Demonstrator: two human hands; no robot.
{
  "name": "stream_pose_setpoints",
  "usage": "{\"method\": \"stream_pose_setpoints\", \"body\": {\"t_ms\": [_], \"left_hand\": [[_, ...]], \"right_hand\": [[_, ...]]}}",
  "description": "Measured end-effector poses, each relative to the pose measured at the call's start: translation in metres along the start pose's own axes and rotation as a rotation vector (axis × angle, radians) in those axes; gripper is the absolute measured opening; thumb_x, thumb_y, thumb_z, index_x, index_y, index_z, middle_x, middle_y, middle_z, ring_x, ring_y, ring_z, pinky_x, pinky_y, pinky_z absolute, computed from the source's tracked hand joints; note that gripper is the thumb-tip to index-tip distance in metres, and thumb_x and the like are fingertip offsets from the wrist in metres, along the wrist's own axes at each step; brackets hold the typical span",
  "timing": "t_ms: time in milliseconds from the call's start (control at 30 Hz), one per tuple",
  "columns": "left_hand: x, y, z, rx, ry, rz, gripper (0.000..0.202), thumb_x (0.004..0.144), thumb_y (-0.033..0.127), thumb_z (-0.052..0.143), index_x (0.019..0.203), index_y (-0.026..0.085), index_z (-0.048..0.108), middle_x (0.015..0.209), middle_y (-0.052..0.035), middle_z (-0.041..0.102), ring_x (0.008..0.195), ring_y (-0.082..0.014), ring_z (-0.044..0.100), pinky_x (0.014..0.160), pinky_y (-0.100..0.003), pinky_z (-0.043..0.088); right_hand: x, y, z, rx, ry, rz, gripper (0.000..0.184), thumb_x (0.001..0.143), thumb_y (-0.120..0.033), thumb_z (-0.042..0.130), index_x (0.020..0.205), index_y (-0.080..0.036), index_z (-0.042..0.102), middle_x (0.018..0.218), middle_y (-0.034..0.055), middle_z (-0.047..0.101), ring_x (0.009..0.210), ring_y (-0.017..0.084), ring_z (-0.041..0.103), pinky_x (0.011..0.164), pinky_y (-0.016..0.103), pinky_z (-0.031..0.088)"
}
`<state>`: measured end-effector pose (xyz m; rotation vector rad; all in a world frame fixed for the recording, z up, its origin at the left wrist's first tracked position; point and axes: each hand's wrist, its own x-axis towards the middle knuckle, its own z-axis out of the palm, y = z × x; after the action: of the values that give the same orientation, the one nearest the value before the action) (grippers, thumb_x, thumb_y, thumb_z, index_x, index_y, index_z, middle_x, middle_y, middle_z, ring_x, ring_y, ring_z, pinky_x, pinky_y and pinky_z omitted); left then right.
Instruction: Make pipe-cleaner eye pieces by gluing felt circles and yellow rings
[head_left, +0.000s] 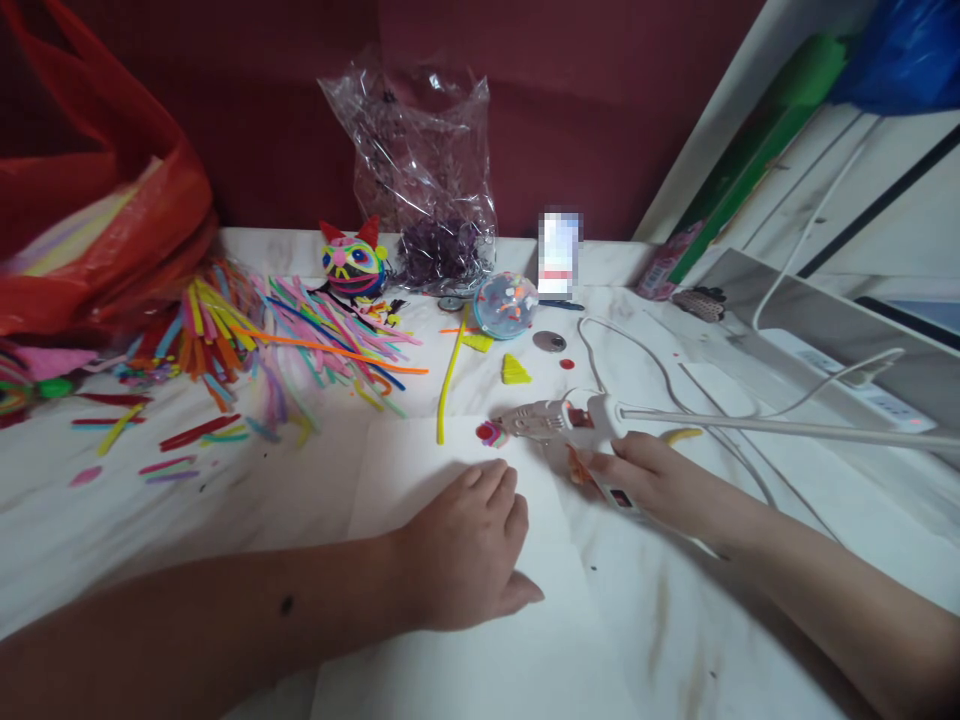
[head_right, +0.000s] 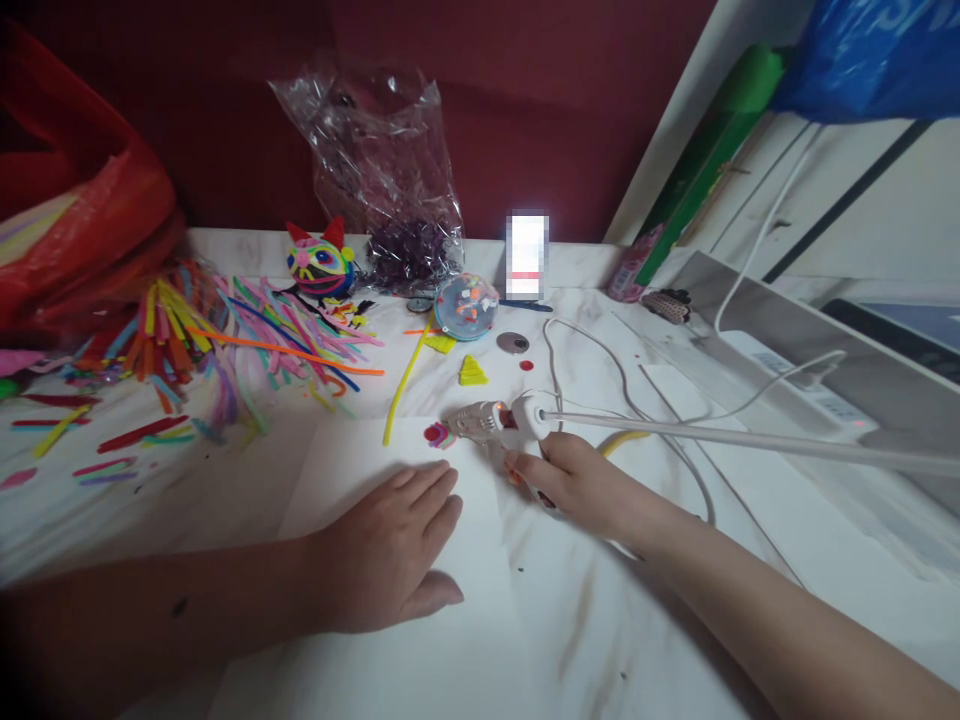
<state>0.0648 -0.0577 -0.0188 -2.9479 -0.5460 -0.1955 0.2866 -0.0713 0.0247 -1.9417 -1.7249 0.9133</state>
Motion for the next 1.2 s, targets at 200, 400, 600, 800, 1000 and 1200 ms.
{"method": "stream_pose_setpoints", "body": {"t_ms": [200,400,600,800,1000,1200], "left_hand": [[0.0,0.0,-0.001,-0.003,-0.008,-0.004,0.064,0.085,0.057,0.047,0.11,0.0,0.058,0.123,-0.0277,0.054,0.118,-0.0364,0.049,0.096,-0.044,0.037],[0.001,0.0,0.0,-0.01,-0.019,-0.009,0.064,0.085,0.058,0.046,0.111,0.001,0.058,0.125,-0.0266,0.053,0.119,-0.0362,0.048,0.098,-0.043,0.036],[0.001,-0.001,-0.002,-0.033,-0.023,-0.01,0.062,0.084,0.057,0.049,0.108,0.001,0.059,0.122,-0.0271,0.054,0.119,-0.0357,0.048,0.097,-0.044,0.036],[0.0,-0.001,-0.001,-0.027,-0.006,-0.008,0.062,0.084,0.057,0.049,0.109,0.001,0.059,0.123,-0.0269,0.054,0.119,-0.0361,0.048,0.097,-0.044,0.037],[0.0,-0.001,0.0,-0.008,0.002,-0.007,0.063,0.084,0.057,0.048,0.11,0.001,0.059,0.124,-0.0265,0.054,0.119,-0.0362,0.048,0.097,-0.043,0.037],[0.0,-0.001,-0.001,-0.021,-0.007,-0.01,0.062,0.084,0.057,0.049,0.11,0.001,0.059,0.124,-0.0262,0.054,0.12,-0.036,0.048,0.097,-0.043,0.038]], "right_hand": [[0.002,0.002,0.0,-0.002,-0.033,-0.03,0.044,0.075,-0.055,0.047,0.05,-0.02,0.048,0.048,-0.0008,0.045,0.05,0.013,0.043,0.047,0.025,0.037],[-0.003,0.005,-0.005,0.006,0.026,0.068,0.043,0.075,-0.055,0.049,0.051,-0.02,0.044,0.049,-0.0015,0.044,0.049,0.013,0.041,0.045,0.025,0.035],[-0.01,0.015,-0.013,0.011,0.021,0.056,0.043,0.077,-0.056,0.047,0.054,-0.02,0.048,0.051,-0.0006,0.044,0.05,0.014,0.041,0.045,0.025,0.035],[-0.013,0.013,-0.01,-0.002,0.031,0.091,0.045,0.075,-0.059,0.047,0.053,-0.02,0.045,0.053,-0.0001,0.045,0.052,0.014,0.044,0.048,0.026,0.036],[-0.01,0.013,-0.006,0.01,-0.054,0.071,0.044,0.078,-0.058,0.043,0.055,-0.02,0.044,0.052,-0.0021,0.041,0.051,0.013,0.039,0.048,0.026,0.032],[-0.012,0.017,-0.009,-0.048,-0.076,0.021,0.045,0.082,-0.055,0.039,0.056,-0.019,0.045,0.052,-0.0018,0.039,0.052,0.013,0.038,0.05,0.026,0.032]]}}
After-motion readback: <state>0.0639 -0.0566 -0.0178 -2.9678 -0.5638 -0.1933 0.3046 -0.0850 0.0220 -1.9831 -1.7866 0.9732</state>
